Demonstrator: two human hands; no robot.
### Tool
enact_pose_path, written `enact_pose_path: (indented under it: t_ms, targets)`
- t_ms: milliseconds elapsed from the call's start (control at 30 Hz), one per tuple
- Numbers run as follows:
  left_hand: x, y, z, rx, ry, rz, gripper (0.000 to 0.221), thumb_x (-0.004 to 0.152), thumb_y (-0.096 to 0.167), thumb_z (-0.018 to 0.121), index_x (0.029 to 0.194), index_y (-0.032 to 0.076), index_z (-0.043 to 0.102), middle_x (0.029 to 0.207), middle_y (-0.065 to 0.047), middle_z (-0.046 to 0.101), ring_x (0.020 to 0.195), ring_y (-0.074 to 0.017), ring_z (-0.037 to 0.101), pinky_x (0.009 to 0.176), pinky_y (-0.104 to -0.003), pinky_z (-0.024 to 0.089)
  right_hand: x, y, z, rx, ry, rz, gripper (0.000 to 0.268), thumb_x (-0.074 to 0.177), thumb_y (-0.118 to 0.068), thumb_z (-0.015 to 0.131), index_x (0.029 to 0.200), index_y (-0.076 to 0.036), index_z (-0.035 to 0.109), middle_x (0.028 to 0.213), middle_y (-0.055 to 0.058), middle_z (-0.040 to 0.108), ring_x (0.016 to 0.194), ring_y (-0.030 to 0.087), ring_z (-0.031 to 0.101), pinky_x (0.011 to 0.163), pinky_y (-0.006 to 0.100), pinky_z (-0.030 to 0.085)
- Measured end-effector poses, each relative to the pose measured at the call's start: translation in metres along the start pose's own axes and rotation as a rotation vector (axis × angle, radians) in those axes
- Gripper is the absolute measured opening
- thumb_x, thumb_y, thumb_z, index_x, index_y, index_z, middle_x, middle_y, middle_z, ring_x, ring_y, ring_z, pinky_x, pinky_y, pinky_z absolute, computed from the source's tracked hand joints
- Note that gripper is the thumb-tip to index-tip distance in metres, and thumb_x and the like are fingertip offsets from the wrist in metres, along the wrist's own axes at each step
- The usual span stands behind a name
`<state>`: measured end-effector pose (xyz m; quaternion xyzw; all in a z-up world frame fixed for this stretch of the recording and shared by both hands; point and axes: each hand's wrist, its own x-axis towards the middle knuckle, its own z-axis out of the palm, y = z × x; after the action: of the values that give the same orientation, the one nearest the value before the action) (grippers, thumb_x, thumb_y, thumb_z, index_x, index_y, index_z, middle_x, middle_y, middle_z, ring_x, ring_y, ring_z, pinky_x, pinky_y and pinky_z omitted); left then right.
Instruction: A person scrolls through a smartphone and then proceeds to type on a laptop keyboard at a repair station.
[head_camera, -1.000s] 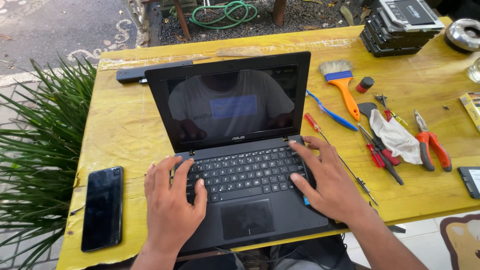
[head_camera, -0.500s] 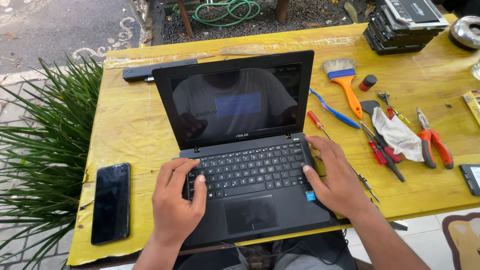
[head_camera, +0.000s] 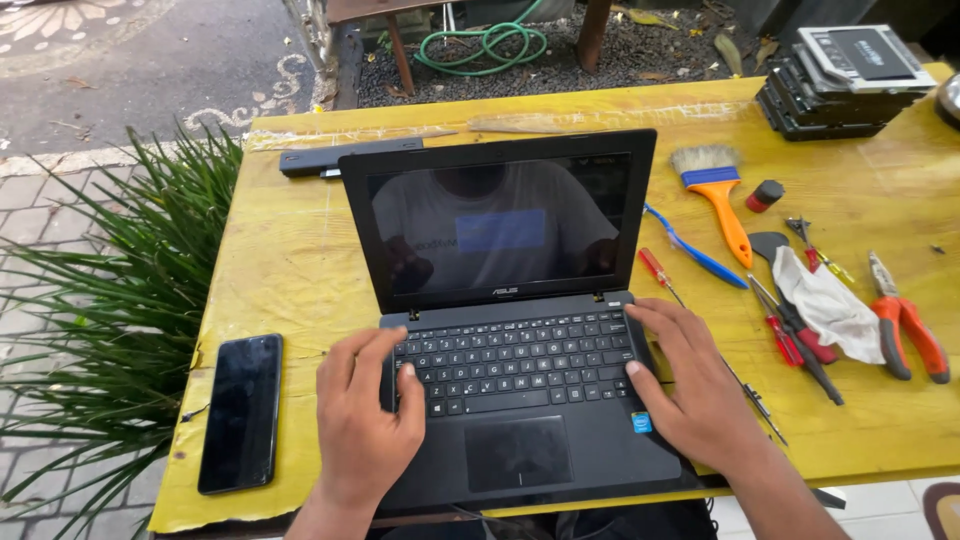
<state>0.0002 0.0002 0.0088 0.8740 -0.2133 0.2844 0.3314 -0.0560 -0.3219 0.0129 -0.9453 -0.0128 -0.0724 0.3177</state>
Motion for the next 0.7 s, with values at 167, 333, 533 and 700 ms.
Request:
enact_pose_path:
  t_ms: [167,333,533,700]
  targets:
    - [-0.0009,-0.0069,0.0035,0.128,-0.06,-0.115,0.038,0.087,0.015,0.067,0.123,0.004,0.066,0.124,-0.012,0.057,0.118,-0.0297,0.058,0.104,-0.048,0.047,0.0004,0.0003,0.0009,0.022,-0.004,0.022,0.053,0.093,-0.021,0.056,0.145,-0.013,0.051,0.15,0.008,0.051,0.143,0.026,0.044,0.114,0.045,0.039]
    - [-0.0046,-0.0051,0.005,0.197,-0.048,-0.066,0.031,0.087,0.018,0.069,0.115,0.003,0.068,0.124,-0.013,0.057,0.113,-0.0306,0.061,0.097,-0.05,0.051,-0.0014,0.0013,0.0036,0.035,0.056,-0.035,0.052,0.092,-0.017,0.058,0.144,-0.01,0.052,0.149,0.009,0.053,0.141,0.025,0.046,0.113,0.041,0.041]
    - [-0.0042,-0.005,0.0048,0.291,-0.099,-0.016,0.029,0.091,0.026,0.067,0.108,0.002,0.071,0.125,-0.012,0.056,0.121,-0.0323,0.058,0.114,-0.058,0.04,-0.0007,0.0005,0.0028,0.036,0.038,-0.014,0.053,0.092,-0.018,0.059,0.144,-0.01,0.051,0.149,0.009,0.053,0.142,0.025,0.046,0.111,0.041,0.044]
    - [-0.0046,-0.0038,0.0047,0.247,-0.102,-0.038,0.034,0.091,0.026,0.067,0.117,0.004,0.067,0.128,-0.014,0.054,0.122,-0.0336,0.057,0.114,-0.058,0.041,-0.0021,0.0039,0.0047,0.039,0.058,-0.047,0.052,0.093,-0.016,0.059,0.144,-0.008,0.051,0.147,0.011,0.053,0.14,0.027,0.048,0.11,0.041,0.045]
